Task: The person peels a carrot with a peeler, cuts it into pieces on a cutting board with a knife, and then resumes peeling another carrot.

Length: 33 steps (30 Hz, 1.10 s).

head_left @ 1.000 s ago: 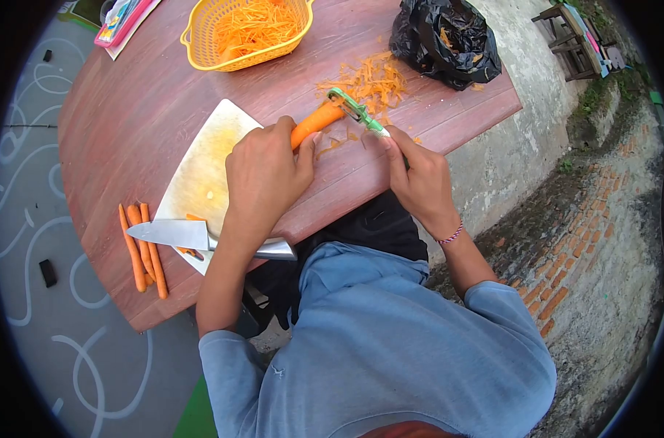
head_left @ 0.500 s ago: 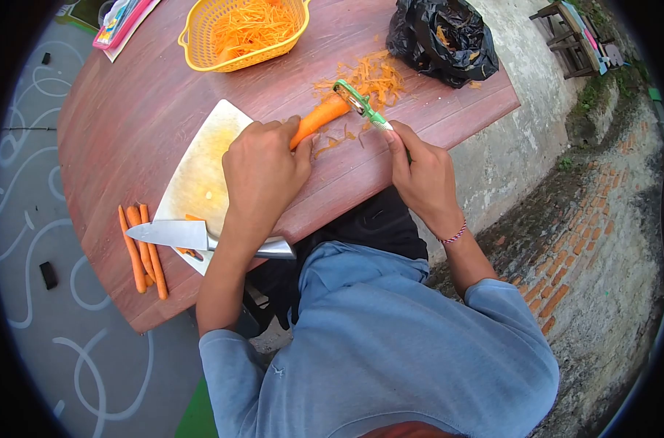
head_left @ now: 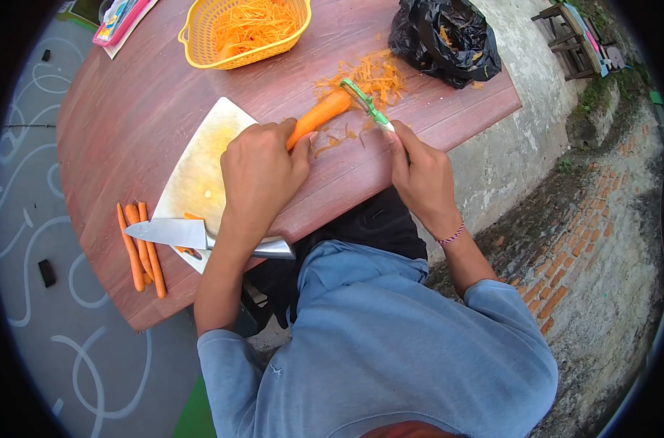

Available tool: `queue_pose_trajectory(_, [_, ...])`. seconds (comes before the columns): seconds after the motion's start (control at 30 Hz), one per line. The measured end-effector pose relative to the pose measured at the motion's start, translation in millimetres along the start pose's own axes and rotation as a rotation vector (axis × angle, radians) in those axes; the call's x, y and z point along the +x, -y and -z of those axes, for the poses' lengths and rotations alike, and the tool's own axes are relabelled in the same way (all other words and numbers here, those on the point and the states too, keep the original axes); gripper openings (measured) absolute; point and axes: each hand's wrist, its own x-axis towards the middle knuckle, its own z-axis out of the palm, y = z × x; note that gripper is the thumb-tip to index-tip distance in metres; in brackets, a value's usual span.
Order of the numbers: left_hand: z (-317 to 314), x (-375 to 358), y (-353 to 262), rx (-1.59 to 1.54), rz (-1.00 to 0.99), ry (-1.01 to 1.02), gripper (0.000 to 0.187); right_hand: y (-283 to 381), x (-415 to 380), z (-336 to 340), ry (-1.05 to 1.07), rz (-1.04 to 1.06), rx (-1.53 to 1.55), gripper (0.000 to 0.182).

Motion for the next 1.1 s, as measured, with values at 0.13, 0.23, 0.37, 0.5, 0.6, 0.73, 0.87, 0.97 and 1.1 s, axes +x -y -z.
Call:
queue_pose_trajectory(0.13, [-1, 0, 2, -0.012, -0.002, 0.0, 0.028, -3, 8, 9, 0.023, -0.099, 0.02, 0.021])
queue_pose_trajectory(0.23, [-5, -1, 3, -0.021, -0.023, -0.019, 0.029, 6, 1, 1, -0.067, 0.059, 0.129, 0.021])
queue_pose_trajectory(0.37, [-3, -3, 7, -0.048, -0.095, -0.023, 0.034, -2, 6, 2, 0.008, 0.055, 0.067, 0.021])
queue_pose_trajectory(0.5, [2, 0, 6, -0.11, -0.053, 0.029, 0.033, -3, 8, 7, -0.019, 0.012, 0.107, 0.022])
queue_pose_trajectory(0.6, [1, 0, 6, -0.11, -0.046, 0.04, 0.034, 9, -3, 1, -0.004, 0.162, 0.148, 0.022])
queue_pose_trajectory(0.73, [2, 0, 6, -0.109, -0.038, 0.044, 0.034, -4, 5, 0, -0.023, 0.014, 0.054, 0.021])
queue_pose_trajectory(0.87, [2, 0, 7, -0.116, -0.056, 0.035, 0.034, 0, 3, 2, -0.012, -0.046, 0.081, 0.021])
queue_pose_trajectory(0.97, [1, 0, 7, -0.117, -0.047, 0.045, 0.034, 7, -7, -12, -0.068, 0.117, 0.135, 0.021])
queue_pose_trajectory(1.1, [2, -1, 6, -0.123, -0.05, 0.053, 0.034, 2, 3, 2, 0.026, -0.068, 0.037, 0.021])
